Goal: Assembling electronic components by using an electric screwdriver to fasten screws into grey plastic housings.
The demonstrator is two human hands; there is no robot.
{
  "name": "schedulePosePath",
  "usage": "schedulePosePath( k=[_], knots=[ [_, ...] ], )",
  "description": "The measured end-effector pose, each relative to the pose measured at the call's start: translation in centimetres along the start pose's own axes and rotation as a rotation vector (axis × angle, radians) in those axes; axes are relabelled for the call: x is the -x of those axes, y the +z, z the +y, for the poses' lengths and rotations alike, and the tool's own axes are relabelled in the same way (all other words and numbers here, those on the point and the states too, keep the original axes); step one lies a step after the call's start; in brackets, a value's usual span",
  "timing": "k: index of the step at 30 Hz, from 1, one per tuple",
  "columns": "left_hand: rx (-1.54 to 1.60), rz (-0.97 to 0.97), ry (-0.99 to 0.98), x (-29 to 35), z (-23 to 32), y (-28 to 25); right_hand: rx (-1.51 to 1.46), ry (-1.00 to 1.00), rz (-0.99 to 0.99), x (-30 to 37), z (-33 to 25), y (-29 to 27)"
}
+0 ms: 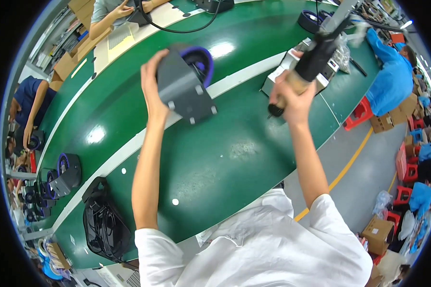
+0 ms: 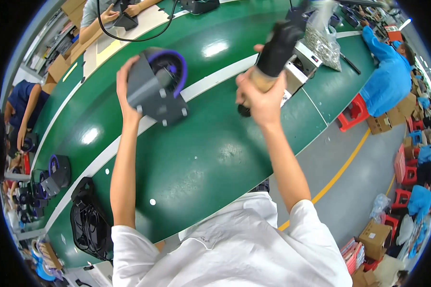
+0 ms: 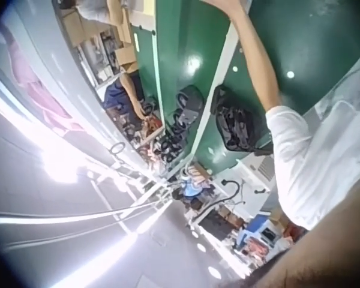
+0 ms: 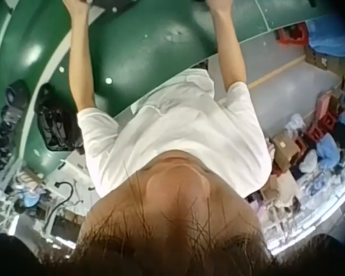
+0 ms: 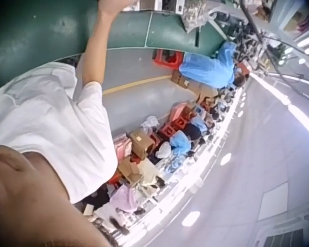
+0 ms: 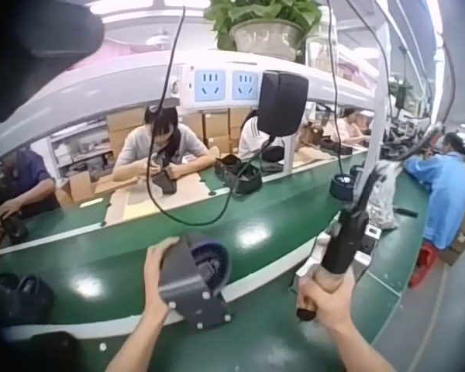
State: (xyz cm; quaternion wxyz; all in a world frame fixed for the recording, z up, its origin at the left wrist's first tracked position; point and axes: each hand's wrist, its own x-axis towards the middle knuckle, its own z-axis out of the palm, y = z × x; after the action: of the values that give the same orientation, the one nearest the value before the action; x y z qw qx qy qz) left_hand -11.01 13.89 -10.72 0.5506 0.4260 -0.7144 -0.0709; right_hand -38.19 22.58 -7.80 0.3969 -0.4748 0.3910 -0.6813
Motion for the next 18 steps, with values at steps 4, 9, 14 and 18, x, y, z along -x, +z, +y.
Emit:
schedulePosePath(
  k=[4, 9, 14, 18],
  knots=[
    [0.182, -0.242, -0.009, 4.7, 6.1, -1.2, 0.028, -0.299, 0.112, -2.7, -1.8, -1.9],
    [0.208, -0.362, 0.006, 7.8, 9.3, -1.8, 0.275, -0.492, 0.277, -3.8, 0.4, -2.4],
    [0.223, -0.317, 0.091, 8.4, 8.8, -1.4, 0.51, -0.611, 0.296, -2.9, 3.4, -3.0],
    [0.233, -0.251, 0.111, 9.3, 8.3, -1.0, 0.279, -0.345, 0.15, -3.0, 1.0, 0.1]
  ],
)
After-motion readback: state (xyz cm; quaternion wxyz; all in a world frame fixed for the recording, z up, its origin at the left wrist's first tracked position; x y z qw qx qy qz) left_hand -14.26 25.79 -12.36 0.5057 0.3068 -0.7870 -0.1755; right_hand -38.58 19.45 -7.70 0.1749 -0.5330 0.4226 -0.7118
